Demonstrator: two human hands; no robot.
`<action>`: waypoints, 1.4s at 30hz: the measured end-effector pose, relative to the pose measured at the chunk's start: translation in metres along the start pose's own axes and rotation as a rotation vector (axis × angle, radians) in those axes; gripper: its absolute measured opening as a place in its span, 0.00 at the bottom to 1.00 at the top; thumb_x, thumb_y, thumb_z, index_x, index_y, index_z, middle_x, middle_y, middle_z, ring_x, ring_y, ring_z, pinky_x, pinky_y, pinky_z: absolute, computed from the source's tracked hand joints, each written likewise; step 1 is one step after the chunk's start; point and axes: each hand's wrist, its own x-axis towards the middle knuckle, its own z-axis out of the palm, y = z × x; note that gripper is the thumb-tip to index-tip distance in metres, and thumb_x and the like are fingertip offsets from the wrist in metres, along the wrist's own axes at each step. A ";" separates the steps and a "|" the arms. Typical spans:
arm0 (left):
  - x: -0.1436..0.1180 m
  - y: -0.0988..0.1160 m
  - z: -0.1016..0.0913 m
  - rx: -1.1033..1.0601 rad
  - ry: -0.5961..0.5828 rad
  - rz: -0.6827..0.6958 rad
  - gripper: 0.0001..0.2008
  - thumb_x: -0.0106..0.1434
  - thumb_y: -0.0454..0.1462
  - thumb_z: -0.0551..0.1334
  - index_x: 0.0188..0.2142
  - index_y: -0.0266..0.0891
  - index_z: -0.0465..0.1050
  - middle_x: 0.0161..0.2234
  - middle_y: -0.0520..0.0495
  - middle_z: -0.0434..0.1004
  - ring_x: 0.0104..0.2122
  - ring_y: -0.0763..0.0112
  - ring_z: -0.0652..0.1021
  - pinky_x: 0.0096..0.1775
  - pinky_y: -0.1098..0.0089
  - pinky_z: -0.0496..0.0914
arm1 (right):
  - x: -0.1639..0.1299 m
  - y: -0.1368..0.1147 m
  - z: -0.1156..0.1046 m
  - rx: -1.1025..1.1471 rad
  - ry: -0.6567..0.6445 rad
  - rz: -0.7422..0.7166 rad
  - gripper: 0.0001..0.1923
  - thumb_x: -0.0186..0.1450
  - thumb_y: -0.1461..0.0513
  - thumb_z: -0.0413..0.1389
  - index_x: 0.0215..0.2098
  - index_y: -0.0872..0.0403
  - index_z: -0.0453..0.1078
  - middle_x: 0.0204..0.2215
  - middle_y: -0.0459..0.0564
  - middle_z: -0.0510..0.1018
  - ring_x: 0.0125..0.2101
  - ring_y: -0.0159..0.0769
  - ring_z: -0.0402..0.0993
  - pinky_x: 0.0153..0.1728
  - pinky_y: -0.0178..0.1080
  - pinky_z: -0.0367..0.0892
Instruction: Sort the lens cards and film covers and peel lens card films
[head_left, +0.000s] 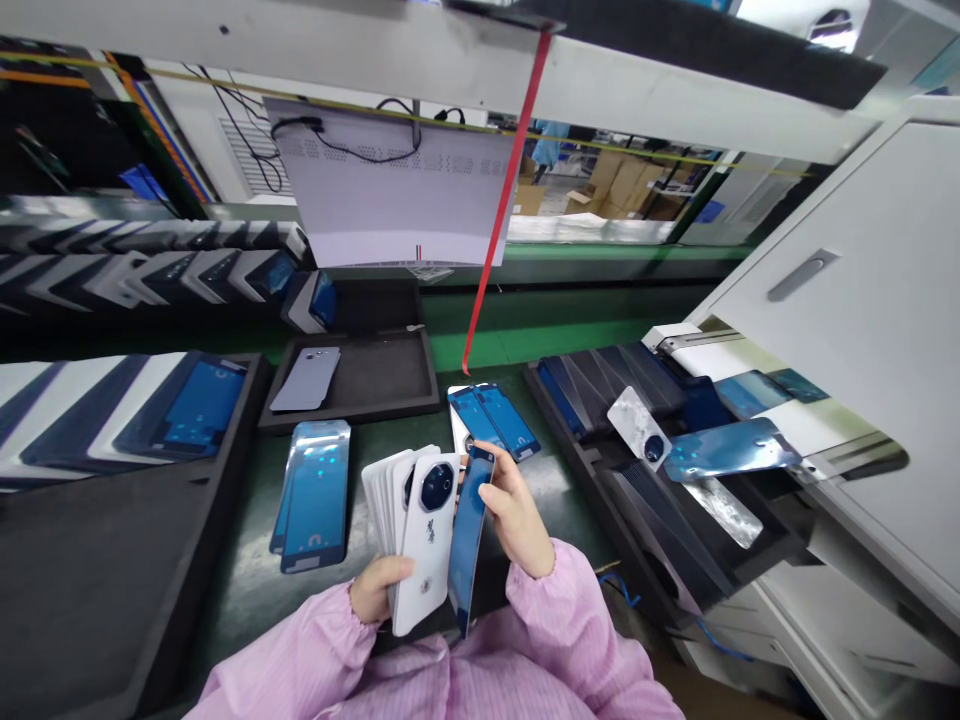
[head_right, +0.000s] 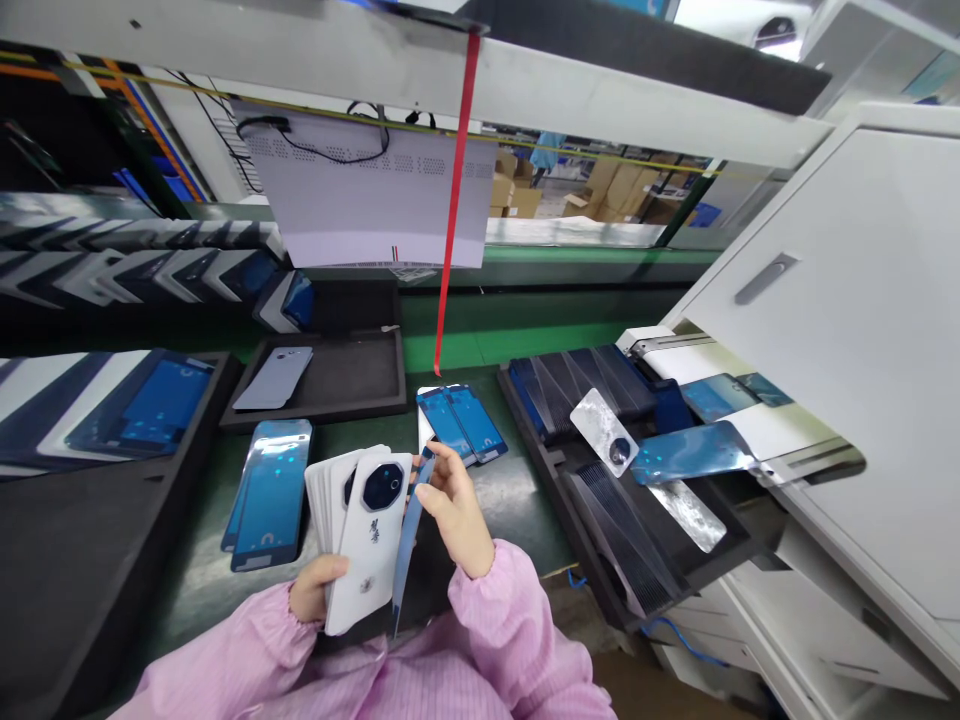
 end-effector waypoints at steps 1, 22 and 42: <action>0.000 0.002 0.001 -0.060 -0.008 -0.043 0.27 0.51 0.55 0.61 0.40 0.37 0.77 0.23 0.41 0.78 0.30 0.46 0.79 0.30 0.53 0.74 | 0.000 0.000 0.000 0.006 0.007 0.016 0.27 0.56 0.56 0.61 0.52 0.47 0.60 0.48 0.51 0.69 0.44 0.40 0.69 0.42 0.43 0.68; 0.004 0.023 0.012 -0.457 0.201 -0.235 0.13 0.44 0.41 0.67 0.27 0.34 0.80 0.24 0.41 0.81 0.30 0.52 0.80 0.36 0.59 0.73 | 0.007 0.022 0.001 0.074 0.142 0.053 0.29 0.48 0.65 0.67 0.46 0.50 0.61 0.35 0.44 0.76 0.35 0.33 0.72 0.38 0.36 0.66; 0.006 0.024 0.013 -0.405 0.138 -0.211 0.16 0.45 0.43 0.67 0.27 0.30 0.79 0.22 0.39 0.80 0.27 0.55 0.79 0.31 0.63 0.69 | 0.015 0.019 -0.013 0.240 -0.052 0.164 0.19 0.50 0.62 0.68 0.37 0.52 0.68 0.30 0.43 0.77 0.29 0.31 0.73 0.32 0.33 0.68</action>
